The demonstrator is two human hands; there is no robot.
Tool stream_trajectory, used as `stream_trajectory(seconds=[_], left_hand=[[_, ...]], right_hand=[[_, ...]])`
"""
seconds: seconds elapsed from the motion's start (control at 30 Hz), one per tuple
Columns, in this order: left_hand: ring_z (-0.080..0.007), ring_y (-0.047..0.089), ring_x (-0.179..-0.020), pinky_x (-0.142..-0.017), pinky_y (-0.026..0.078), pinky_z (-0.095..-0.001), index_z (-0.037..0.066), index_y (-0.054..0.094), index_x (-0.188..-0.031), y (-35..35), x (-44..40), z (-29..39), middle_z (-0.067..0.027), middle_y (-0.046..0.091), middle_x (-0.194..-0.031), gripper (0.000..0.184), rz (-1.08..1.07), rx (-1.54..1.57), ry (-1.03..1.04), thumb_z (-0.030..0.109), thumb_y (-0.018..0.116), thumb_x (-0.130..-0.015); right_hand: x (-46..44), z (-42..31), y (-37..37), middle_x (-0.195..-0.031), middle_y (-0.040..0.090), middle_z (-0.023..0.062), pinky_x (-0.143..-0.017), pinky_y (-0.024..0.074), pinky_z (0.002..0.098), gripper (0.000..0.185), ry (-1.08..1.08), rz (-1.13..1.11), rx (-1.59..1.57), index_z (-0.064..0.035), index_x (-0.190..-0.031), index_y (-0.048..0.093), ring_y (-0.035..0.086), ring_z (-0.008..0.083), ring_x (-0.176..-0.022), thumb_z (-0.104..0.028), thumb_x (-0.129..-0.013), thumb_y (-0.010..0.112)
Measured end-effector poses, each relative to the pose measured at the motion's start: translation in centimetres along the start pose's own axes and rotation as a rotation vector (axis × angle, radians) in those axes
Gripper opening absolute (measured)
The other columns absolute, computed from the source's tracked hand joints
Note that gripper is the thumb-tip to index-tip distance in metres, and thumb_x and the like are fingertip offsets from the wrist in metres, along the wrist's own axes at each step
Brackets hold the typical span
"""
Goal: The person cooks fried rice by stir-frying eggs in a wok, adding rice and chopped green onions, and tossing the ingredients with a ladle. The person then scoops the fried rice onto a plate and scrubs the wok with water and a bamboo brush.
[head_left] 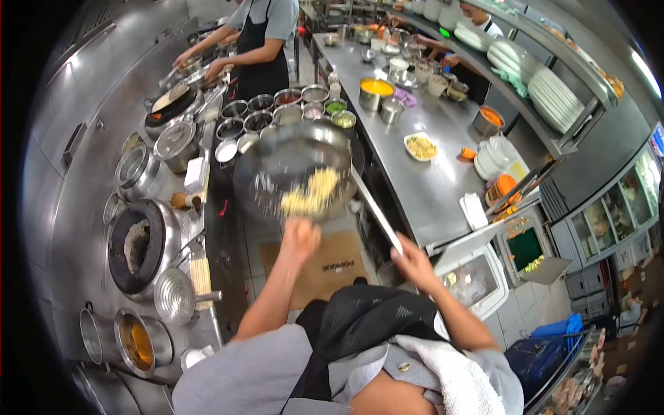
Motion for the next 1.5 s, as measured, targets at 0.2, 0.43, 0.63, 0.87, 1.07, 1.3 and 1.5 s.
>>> stream_trajectory(seconds=[0.2, 0.43, 0.63, 0.87, 1.07, 1.3, 1.5], left_hand=[[-0.0218, 0.057, -0.057, -0.048, 0.049, -0.0345, 0.017, 0.06, -0.086, 1.5, 5.1, -1.5, -0.0041, 0.064, -0.075, 0.013, -0.006, 0.021, -0.087, 0.028, 0.063, -0.091], [-0.0214, 0.064, -0.07, -0.05, 0.054, -0.0349, 0.013, 0.057, -0.1, 1.5, 7.1, -0.3, -0.0068, 0.066, -0.089, 0.009, 0.374, -0.186, 0.111, 0.018, 0.059, -0.092], [-0.0216, 0.068, -0.075, -0.063, 0.063, -0.0399, 0.0, 0.057, -0.112, 0.8, 10.3, 2.8, -0.0103, 0.065, -0.09, 0.03, 0.435, -0.797, 0.375, -0.001, 0.062, -0.083], [-0.019, 0.067, -0.073, -0.064, 0.062, -0.0382, 0.0, 0.058, -0.105, -0.9, 9.0, 3.0, -0.0085, 0.066, -0.091, 0.027, 0.311, -1.245, 0.691, 0.001, 0.067, -0.08], [-0.024, 0.067, -0.067, -0.061, 0.06, -0.0378, 0.004, 0.06, -0.103, -9.4, 11.9, -3.9, -0.0078, 0.064, -0.088, 0.021, 0.566, -0.399, 0.001, 0.013, 0.066, -0.085], [-0.0196, 0.057, -0.079, -0.075, 0.053, -0.0369, 0.011, 0.053, -0.096, -27.1, 14.3, -5.9, -0.0086, 0.058, -0.088, 0.011, 0.4, -0.362, 0.26, 0.02, 0.059, -0.092], [-0.0198, 0.057, -0.079, -0.076, 0.053, -0.037, 0.012, 0.053, -0.096, -21.9, 13.6, -2.0, -0.0085, 0.058, -0.088, 0.011, 0.527, -0.4, 0.368, 0.021, 0.058, -0.091]], right_hand=[[1.3, -8.4, -2.5, -0.061, 0.045, -0.0045, -0.038, 0.0343, 0.0242, 0.055, 0.031, -0.102, -0.163, -0.0103, -0.152, 0.038, 0.04, 0.0063, -0.041, -0.023, -0.102, 0.055], [0.3, -12.5, -3.5, -0.062, 0.042, -0.0019, -0.037, 0.0362, 0.0248, 0.066, 0.288, -0.049, -0.28, -0.0172, -0.158, 0.023, 0.038, 0.0079, -0.04, -0.017, -0.1, 0.055], [-0.5, -15.8, -7.7, -0.062, 0.046, 0.0014, -0.034, 0.0381, 0.0302, 0.06, 0.524, -0.152, -0.321, -0.0158, -0.153, 0.031, 0.043, 0.012, -0.039, -0.022, -0.099, 0.054], [-3.9, -14.8, 3.1, -0.06, 0.041, -0.0049, -0.037, 0.0316, 0.02, 0.026, 0.758, -0.469, -0.603, -0.0136, -0.086, 0.041, 0.038, 0.0034, -0.044, -0.03, -0.104, 0.049], [-3.8, -7.7, 7.6, -0.067, 0.044, -0.0041, -0.039, 0.0368, 0.0186, 0.024, 0.975, -0.499, -1.444, -0.005, -0.105, 0.051, 0.042, 0.0018, -0.047, -0.028, -0.106, 0.044], [-3.7, -1.3, -1.5, -0.063, 0.045, -0.0032, -0.036, 0.0325, 0.021, 0.019, 0.811, -0.317, -1.352, -0.0128, -0.09, 0.044, 0.041, 0.004, -0.044, -0.026, -0.102, 0.052], [-9.7, 1.3, -12.9, -0.06, 0.042, -0.0022, -0.035, 0.0353, 0.029, 0.026, 0.398, 0.067, -0.819, -0.0223, -0.123, 0.04, 0.041, 0.0116, -0.04, -0.022, -0.101, 0.054]])
Point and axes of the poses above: each hand's wrist, its own x-axis away from the middle knuckle, its own y-axis out of the palm, z = x × y, the point moved 7 cm from there along -x, towards the middle knuckle
